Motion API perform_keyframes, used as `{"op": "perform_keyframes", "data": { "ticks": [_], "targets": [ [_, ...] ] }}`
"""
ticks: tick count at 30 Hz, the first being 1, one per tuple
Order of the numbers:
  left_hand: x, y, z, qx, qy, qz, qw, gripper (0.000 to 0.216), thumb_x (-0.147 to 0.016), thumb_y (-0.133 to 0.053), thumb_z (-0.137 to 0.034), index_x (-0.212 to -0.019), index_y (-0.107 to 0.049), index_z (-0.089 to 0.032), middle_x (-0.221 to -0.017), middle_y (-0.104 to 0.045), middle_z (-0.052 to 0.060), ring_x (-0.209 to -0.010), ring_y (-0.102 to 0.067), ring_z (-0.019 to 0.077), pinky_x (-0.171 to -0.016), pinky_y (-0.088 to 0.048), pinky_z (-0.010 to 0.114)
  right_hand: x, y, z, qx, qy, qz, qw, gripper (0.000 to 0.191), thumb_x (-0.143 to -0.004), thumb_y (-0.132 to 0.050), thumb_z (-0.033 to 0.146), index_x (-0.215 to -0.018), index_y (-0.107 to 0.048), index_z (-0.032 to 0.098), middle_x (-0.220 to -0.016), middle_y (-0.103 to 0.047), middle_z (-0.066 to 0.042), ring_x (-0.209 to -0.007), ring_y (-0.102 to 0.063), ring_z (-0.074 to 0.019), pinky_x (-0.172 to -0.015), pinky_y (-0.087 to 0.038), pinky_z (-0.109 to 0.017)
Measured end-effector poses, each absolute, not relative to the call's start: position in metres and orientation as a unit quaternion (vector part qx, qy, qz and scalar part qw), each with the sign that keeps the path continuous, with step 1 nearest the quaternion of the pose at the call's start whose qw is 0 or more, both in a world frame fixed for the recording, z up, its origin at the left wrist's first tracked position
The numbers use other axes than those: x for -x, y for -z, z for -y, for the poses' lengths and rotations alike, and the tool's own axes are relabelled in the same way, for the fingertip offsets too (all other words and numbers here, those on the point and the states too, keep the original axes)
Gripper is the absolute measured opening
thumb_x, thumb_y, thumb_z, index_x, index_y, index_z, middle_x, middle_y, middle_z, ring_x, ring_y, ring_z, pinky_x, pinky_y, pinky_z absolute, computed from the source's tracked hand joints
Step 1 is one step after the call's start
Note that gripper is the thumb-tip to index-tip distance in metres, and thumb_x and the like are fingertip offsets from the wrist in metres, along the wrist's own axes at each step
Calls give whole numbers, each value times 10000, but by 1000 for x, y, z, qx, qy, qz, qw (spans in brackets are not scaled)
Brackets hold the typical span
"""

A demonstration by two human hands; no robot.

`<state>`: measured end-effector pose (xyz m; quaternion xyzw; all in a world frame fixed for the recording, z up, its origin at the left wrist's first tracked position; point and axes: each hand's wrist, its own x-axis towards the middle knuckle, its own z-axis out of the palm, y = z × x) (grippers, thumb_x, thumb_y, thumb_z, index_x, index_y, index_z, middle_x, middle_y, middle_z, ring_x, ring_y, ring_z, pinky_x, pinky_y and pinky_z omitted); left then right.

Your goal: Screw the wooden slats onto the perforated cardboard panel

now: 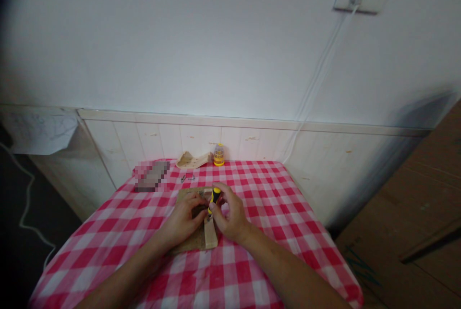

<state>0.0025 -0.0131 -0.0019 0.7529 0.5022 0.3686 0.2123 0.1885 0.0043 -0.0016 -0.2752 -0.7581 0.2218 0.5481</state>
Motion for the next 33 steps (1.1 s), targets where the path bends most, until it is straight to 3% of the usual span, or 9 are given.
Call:
{"op": "perform_keyframes", "data": {
  "ticks": [15,20,24,29,33],
  "targets": [
    [-4,2,16,-763,-369,-487,213,132,-885,-594,-174,-886,-723,-204,-964,-700,82,-952,-662,260,-855,-525,397,-184,-9,0,314,-250,736,545,353,-841,-712,215,-1169,-586,254,-961,-682,-26,-761,-661,-176,-644,-564,-277],
    [-4,2,17,-759,-383,-481,212,195,-897,-541,-121,-884,-719,-200,-963,-692,81,-943,-662,245,-867,-524,391,-189,-35,-3,350,-295,767,449,338,-833,-719,180,-1138,-604,268,-862,-689,24,-709,-655,-163,-615,-524,-262],
    [-4,1,17,-764,-378,-481,206,215,-894,-519,-99,-888,-717,-184,-982,-701,100,-957,-665,257,-866,-523,400,-189,-51,5,356,-291,798,389,300,-823,-732,154,-1092,-660,264,-904,-723,15,-756,-674,-177,-633,-524,-271],
    [-2,3,17,-776,-375,-462,209,304,-880,-472,-51,-928,-740,-186,-992,-725,99,-983,-672,258,-897,-523,405,-183,-35,23,403,-244,742,478,546,-852,-694,135,-1365,-590,289,-1070,-758,-31,-817,-716,-197,-711,-591,-317],
    [1,5,16,-784,-369,-448,221,340,-827,-469,-16,-909,-753,-186,-976,-745,87,-965,-682,249,-900,-531,401,-177,-14,37,407,-188,704,551,446,-910,-664,183,-1345,-621,277,-1156,-757,-65,-907,-743,-219,-802,-633,-351]
  ]
}}
